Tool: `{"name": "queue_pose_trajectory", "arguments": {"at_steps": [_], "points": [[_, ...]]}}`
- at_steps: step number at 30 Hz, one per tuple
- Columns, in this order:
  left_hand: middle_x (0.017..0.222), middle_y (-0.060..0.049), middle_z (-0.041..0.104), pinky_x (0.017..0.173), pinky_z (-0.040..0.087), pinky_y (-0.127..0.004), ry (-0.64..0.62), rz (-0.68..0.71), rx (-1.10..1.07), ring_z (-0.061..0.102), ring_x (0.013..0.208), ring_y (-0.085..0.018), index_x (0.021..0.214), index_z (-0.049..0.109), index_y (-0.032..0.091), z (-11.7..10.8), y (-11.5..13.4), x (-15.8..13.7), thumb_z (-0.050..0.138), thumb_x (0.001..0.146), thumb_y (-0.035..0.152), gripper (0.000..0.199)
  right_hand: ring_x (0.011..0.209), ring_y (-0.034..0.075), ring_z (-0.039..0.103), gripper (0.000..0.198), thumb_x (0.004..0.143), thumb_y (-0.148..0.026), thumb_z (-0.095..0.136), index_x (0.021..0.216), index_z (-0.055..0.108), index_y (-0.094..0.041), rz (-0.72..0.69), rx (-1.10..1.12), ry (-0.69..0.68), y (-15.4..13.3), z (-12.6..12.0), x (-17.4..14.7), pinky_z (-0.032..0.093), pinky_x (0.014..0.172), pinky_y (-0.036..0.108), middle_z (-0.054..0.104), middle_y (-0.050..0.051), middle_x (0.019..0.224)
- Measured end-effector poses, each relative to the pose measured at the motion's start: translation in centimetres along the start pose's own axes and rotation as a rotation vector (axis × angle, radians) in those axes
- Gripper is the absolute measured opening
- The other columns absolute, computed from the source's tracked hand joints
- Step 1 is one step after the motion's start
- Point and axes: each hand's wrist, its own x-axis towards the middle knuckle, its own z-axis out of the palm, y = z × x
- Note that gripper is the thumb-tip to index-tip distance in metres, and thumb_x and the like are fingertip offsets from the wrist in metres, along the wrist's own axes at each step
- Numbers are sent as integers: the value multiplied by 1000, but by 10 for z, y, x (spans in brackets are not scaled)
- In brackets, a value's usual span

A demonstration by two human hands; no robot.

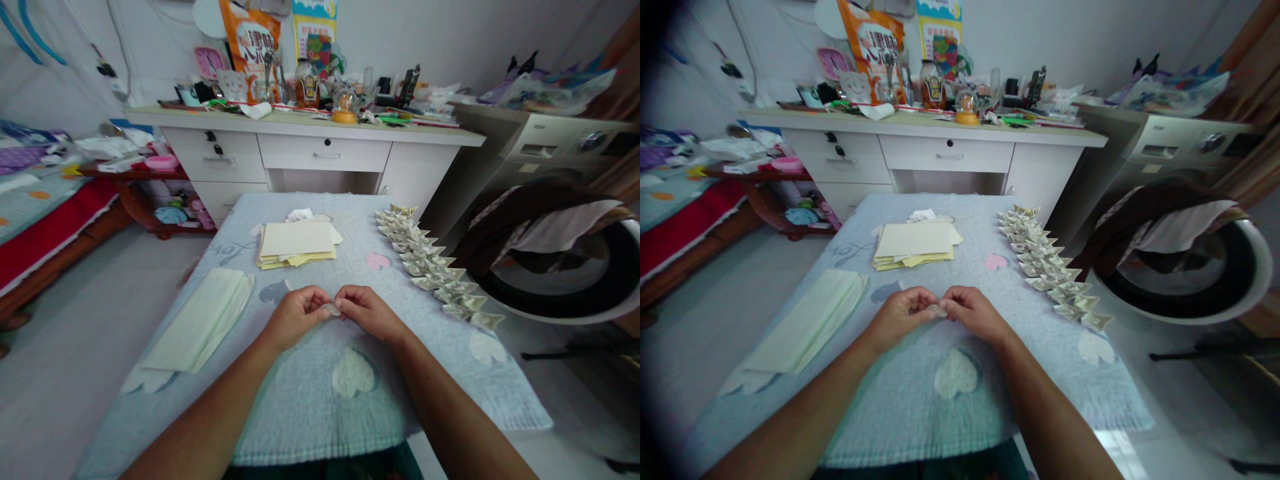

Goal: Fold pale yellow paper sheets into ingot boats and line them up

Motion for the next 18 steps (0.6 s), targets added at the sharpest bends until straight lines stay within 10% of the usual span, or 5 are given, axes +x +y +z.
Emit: {"name": "queue_pose_trajectory", "arguments": {"at_steps": [18], "points": [[77, 0, 64, 65, 43, -22, 104, 56, 57, 56, 69, -12, 98, 67, 17, -4, -4, 2, 67, 76, 29, 26, 61, 10, 45, 34, 79, -49, 66, 79, 57, -17, -59, 82, 50, 3, 13, 2, 34, 57, 22, 52, -3, 68]]}}
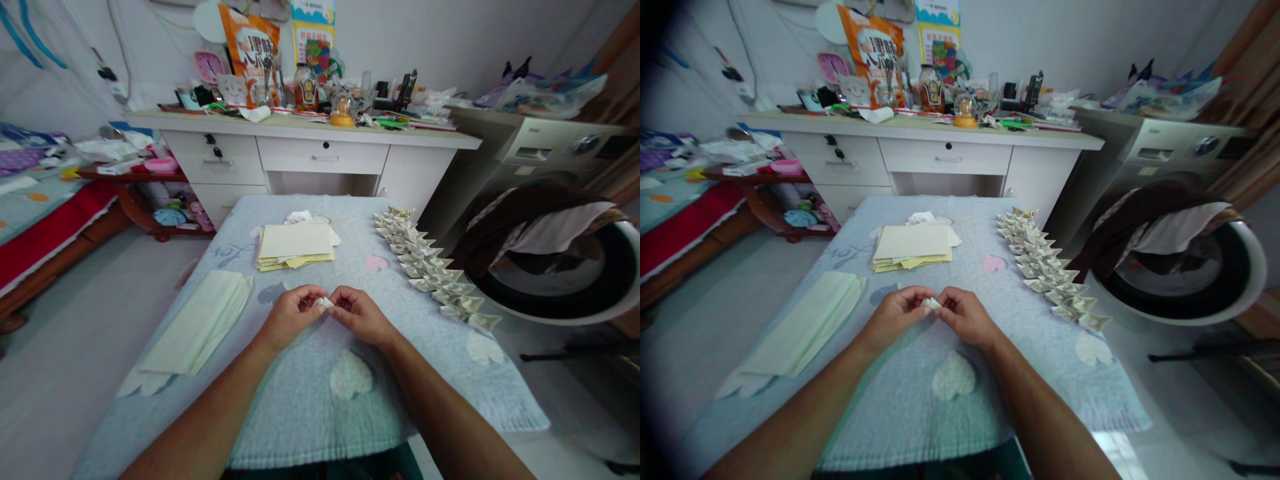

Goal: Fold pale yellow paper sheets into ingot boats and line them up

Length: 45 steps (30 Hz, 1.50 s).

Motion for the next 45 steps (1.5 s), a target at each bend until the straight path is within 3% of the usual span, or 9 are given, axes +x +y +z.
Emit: {"name": "queue_pose_trajectory", "arguments": {"at_steps": [10, 20, 30, 40, 45], "points": [[71, 1, 61, 60, 37, -22, 21, 66, 202, 50, 64, -11, 88, 70, 17, -1, 11, -2, 66, 76, 27, 16, 59, 9, 41, 32, 81, -46, 64, 73, 57, -16, -28, -60, 35, 3, 0, 1, 32, 56, 22, 49, -4, 63], [73, 1, 62, 63, 40, -22, 46, -83, -284, 55, 66, -10, 84, 63, 15, 1, 1, 2, 69, 73, 24, 16, 60, 9, 42, 32, 77, -44, 68, 84, 54, -16, 17, -17, 0, 2, 3, 1, 33, 53, 21, 49, -3, 68], [67, 2, 58, 60, 38, -21, -50, -93, -256, 51, 62, -9, 83, 62, 14, 2, -1, 1, 70, 75, 26, 17, 56, 8, 37, 34, 84, -47, 59, 71, 57, -16, 0, -85, 38, 1, 3, 1, 28, 52, 21, 44, -5, 60], [82, -1, 65, 69, 43, -23, -178, -179, -356, 59, 73, -11, 94, 61, 15, 0, 5, 1, 77, 66, 25, 34, 54, 7, 32, 35, 80, -46, 61, 63, 53, -16, 62, -17, 60, 0, -1, 1, 24, 51, 22, 40, -5, 57], [68, 2, 62, 61, 41, -23, -167, -203, -298, 56, 61, -10, 100, 59, 15, 0, 7, 0, 72, 71, 30, 34, 52, 7, 30, 37, 79, -48, 63, 63, 51, -17, 63, 46, 86, 0, -1, 2, 23, 50, 22, 38, -6, 55]]}}
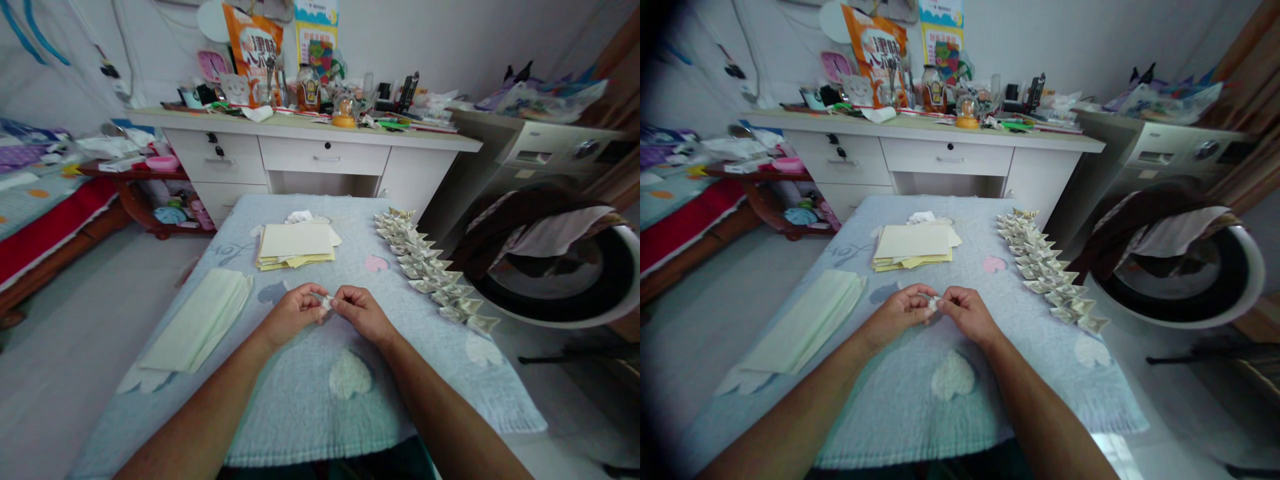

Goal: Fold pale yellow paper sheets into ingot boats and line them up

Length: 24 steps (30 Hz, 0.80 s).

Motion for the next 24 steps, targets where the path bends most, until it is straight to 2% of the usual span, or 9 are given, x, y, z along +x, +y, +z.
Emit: {"name": "queue_pose_trajectory", "arguments": {"at_steps": [2, 5, 9, 16, 21, 24], "points": [[67, -1, 62, 58, 40, -23, -3, -26, 41, 55, 58, -10, 88, 61, 13, 1, 1, 0, 68, 75, 35, 27, 52, 8, 30, 37, 79, -48, 63, 63, 52, -17, -11, 14, 17, -1, 0, 0, 24, 50, 22, 38, -6, 55], [64, -2, 61, 54, 38, -23, 13, -38, 124, 51, 54, -9, 72, 60, 13, 1, 3, 0, 63, 78, 40, 28, 53, 8, 32, 36, 80, -48, 63, 65, 53, -17, -32, 12, 34, -2, 0, 0, 26, 51, 22, 40, -6, 56], [60, 1, 56, 53, 37, -22, 55, 23, 190, 48, 53, -9, 67, 57, 14, 1, 2, -1, 61, 79, 36, 26, 55, 9, 35, 35, 81, -48, 62, 68, 54, -17, -51, -29, 24, 0, 2, 1, 29, 53, 22, 43, -5, 59], [59, 2, 53, 52, 35, -21, 34, 100, 309, 46, 54, -9, 64, 54, 16, 0, 0, -3, 56, 83, 35, 27, 60, 10, 40, 33, 79, -48, 65, 76, 56, -17, -28, -62, -49, 5, 3, 1, 31, 55, 21, 49, -3, 66], [70, 2, 54, 57, 37, -21, -34, 139, 218, 49, 61, -10, 82, 57, 15, 1, 1, -4, 60, 81, 32, 18, 57, 9, 39, 35, 80, -50, 62, 73, 55, -16, 6, 10, -25, 0, 1, 1, 30, 54, 21, 46, -4, 62], [73, 4, 54, 60, 38, -21, 30, 194, 207, 50, 63, -9, 99, 53, 17, 2, 1, -4, 66, 75, 23, 27, 53, 8, 36, 35, 82, -50, 60, 73, 53, -16, 28, 38, -8, 1, 0, 2, 27, 51, 22, 43, -5, 58]]}}
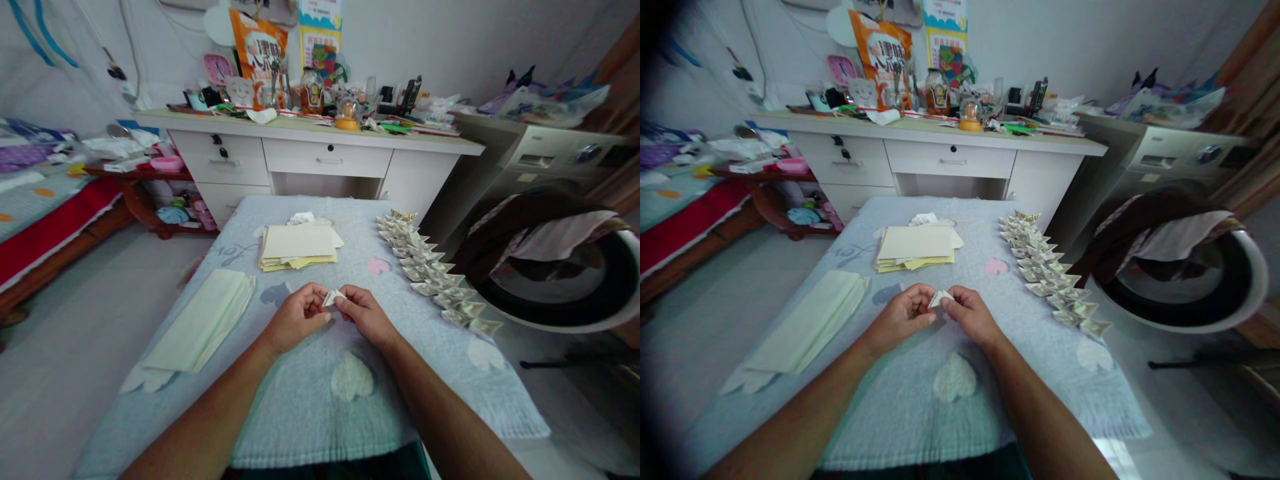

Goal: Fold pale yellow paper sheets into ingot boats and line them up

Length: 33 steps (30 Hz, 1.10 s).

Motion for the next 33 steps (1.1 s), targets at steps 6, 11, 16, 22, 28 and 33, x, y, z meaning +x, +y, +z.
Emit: {"name": "queue_pose_trajectory", "arguments": {"at_steps": [6, 11, 16, 22, 28, 33], "points": [[73, 3, 54, 66, 41, -21, 159, 86, 116, 52, 69, -11, 84, 54, 18, 0, -1, 1, 64, 75, 20, 13, 52, 8, 36, 36, 83, -51, 58, 74, 55, -16, -20, 6, 39, 3, 2, 1, 27, 50, 22, 44, -5, 58], [68, 2, 57, 64, 40, -22, 225, 90, 247, 52, 66, -12, 75, 60, 17, 0, -1, 0, 63, 77, 25, 9, 52, 8, 35, 36, 82, -52, 58, 72, 54, -17, -17, 8, 55, 1, 6, 1, 27, 50, 22, 43, -5, 57], [66, 1, 59, 64, 41, -23, 270, 88, 254, 53, 64, -12, 70, 63, 17, -1, 1, 0, 65, 76, 26, 10, 53, 8, 34, 35, 82, -51, 59, 72, 53, -17, -17, 7, 47, 0, 5, 0, 27, 50, 22, 43, -5, 57], [66, 0, 61, 63, 41, -23, 234, 47, 178, 54, 64, -13, 70, 63, 16, -3, -2, 0, 67, 73, 26, 11, 55, 8, 34, 35, 77, -49, 64, 71, 52, -17, -45, -37, 24, 0, 4, 0, 27, 52, 22, 42, -5, 60], [65, 1, 58, 59, 39, -22, 180, 36, 193, 51, 61, -11, 70, 60, 15, -4, -2, 0, 65, 75, 27, 14, 56, 8, 33, 37, 78, -50, 64, 67, 51, -17, -51, -89, 7, -1, 5, -1, 26, 52, 22, 38, -5, 60], [64, 2, 55, 58, 37, -21, 186, 22, 76, 49, 61, -10, 70, 58, 15, -2, -2, 1, 67, 75, 31, 18, 55, 8, 32, 40, 80, -53, 61, 66, 51, -17, -37, -69, 4, -2, 5, -2, 26, 52, 22, 39, -5, 59]]}}
